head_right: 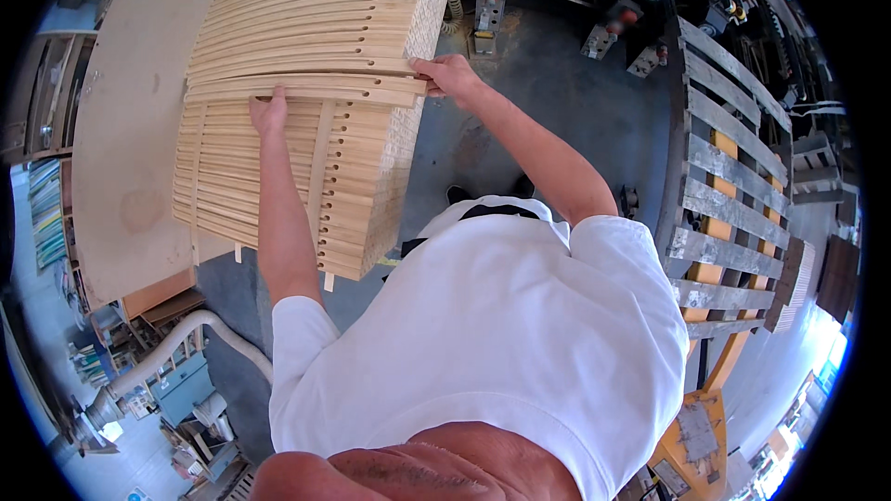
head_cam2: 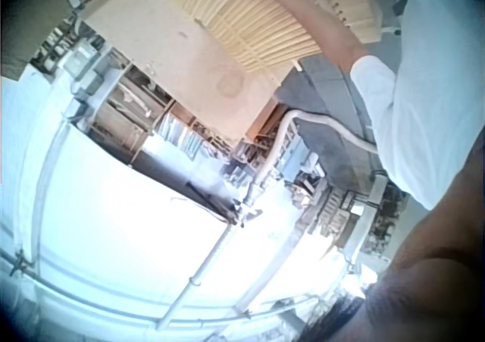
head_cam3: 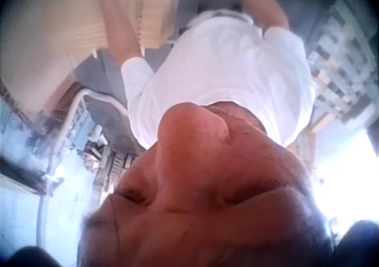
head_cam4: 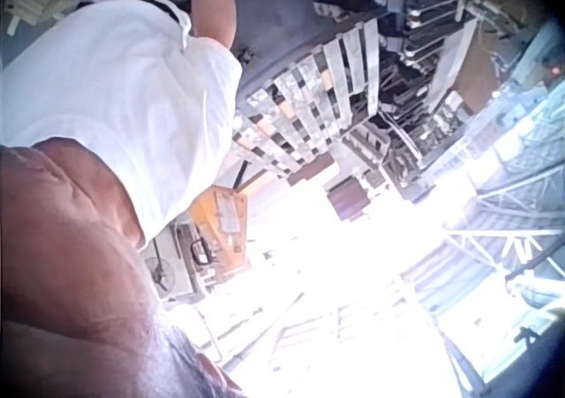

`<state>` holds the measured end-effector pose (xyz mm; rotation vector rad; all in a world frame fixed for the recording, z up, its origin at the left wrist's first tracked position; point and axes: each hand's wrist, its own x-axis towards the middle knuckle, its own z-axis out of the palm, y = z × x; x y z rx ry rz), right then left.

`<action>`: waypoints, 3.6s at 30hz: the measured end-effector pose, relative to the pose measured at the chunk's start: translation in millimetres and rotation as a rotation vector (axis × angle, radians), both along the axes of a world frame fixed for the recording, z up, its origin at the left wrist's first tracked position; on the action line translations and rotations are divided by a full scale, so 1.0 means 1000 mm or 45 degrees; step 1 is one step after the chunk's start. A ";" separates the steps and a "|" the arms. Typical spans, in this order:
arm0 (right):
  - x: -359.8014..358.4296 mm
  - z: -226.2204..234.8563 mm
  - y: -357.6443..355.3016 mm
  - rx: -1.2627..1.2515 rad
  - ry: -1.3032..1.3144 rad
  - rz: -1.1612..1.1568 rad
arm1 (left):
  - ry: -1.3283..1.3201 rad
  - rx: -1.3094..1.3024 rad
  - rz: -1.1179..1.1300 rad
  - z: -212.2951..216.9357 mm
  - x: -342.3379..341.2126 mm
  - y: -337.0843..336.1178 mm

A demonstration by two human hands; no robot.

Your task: The person picks up thin wooden slats and feeds them one by one into a machine to smooth the edges. After processing, the slats are stacked on a nearby surface. The person then uses a yellow pallet jack to move a stack of finished wooden components.

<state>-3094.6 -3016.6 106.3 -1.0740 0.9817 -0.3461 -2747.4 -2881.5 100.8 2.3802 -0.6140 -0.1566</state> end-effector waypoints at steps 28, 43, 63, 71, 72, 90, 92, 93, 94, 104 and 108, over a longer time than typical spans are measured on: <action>0.012 0.021 0.053 -0.541 0.267 0.126 | -0.186 0.013 0.104 0.001 0.007 0.002; 0.024 0.039 0.062 -1.103 0.767 0.576 | -0.423 -0.206 0.169 -0.031 0.010 -0.002; 0.028 0.022 0.063 -1.358 0.756 0.640 | -0.168 -0.049 -0.025 -0.004 -0.007 0.000; 0.040 0.015 0.060 -1.537 0.759 0.704 | -0.221 -0.135 -0.068 -0.022 0.014 0.016; 0.040 0.014 0.062 -1.467 0.797 0.692 | -0.172 -0.193 -0.128 -0.025 0.014 0.018; -0.098 -0.082 0.051 -0.969 0.858 0.667 | 0.545 -1.074 -0.017 0.026 -0.074 0.049; -0.158 -0.109 0.061 -0.769 0.992 0.765 | 0.606 -0.965 -0.224 0.073 -0.168 0.061; -0.185 -0.118 0.071 -0.657 1.059 0.765 | 0.613 -0.865 -0.329 0.092 -0.212 0.072; -0.211 -0.128 0.081 -0.551 1.111 0.778 | 0.630 -0.712 -0.357 0.093 -0.250 0.083; -0.435 -0.284 0.204 -0.213 1.261 0.344 | 0.850 0.435 -1.452 -0.046 -0.437 0.097; -0.465 -0.260 0.308 -0.005 1.113 -0.490 | 0.811 0.653 -1.761 -0.055 -0.475 0.071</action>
